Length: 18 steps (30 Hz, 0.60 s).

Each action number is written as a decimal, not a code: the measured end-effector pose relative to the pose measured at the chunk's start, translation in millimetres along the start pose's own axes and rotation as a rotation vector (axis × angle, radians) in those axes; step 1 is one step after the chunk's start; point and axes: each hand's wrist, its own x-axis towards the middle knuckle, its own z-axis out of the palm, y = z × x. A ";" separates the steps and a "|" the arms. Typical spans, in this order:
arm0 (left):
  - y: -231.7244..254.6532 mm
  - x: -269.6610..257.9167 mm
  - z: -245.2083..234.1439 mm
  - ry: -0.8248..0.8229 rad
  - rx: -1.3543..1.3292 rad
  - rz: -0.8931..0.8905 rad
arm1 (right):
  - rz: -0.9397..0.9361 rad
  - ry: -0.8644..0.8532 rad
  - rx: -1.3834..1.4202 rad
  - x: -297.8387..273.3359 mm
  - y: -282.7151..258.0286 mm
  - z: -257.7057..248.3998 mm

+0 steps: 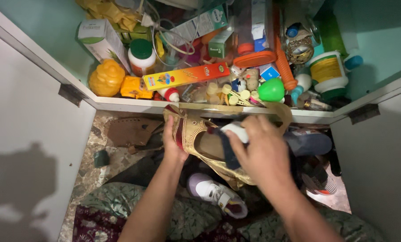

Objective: The person wipes the exterior and sole of a gold-colored shoe using a white cloth while seated in front of a storage cabinet.

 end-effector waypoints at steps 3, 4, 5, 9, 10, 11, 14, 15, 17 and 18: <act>2.5 1.3 0.1 0.042 0.009 0.002 | 0.172 -0.279 0.034 -1.3 -3.4 15.7; 5.3 2.1 0.4 0.043 0.008 0.003 | 0.137 -0.412 0.109 -4.0 -1.3 19.7; 9.5 4.4 1.2 0.096 0.036 0.046 | 0.101 -0.544 0.184 -6.9 1.2 24.9; 20.2 3.9 3.1 0.118 0.060 0.175 | -0.223 -0.440 0.344 -13.9 11.6 50.7; 20.0 3.6 4.1 0.118 0.060 0.175 | -0.238 -0.411 0.389 -16.1 10.8 56.3; 19.4 3.0 4.9 0.086 0.054 0.164 | -0.251 -0.382 0.433 -17.2 10.9 59.5; 18.0 -0.9 8.3 0.048 0.063 0.140 | -0.244 -0.509 0.608 -15.9 12.2 59.0; 17.5 -2.4 11.3 0.039 0.077 0.127 | -0.242 -0.509 0.607 -15.1 12.5 56.4; 18.4 -8.0 18.6 -0.052 0.080 0.106 | -0.084 -0.720 0.578 -13.5 13.3 51.2; 18.3 -10.7 23.2 -0.143 0.083 0.086 | -0.084 -0.719 0.578 -13.5 10.7 52.1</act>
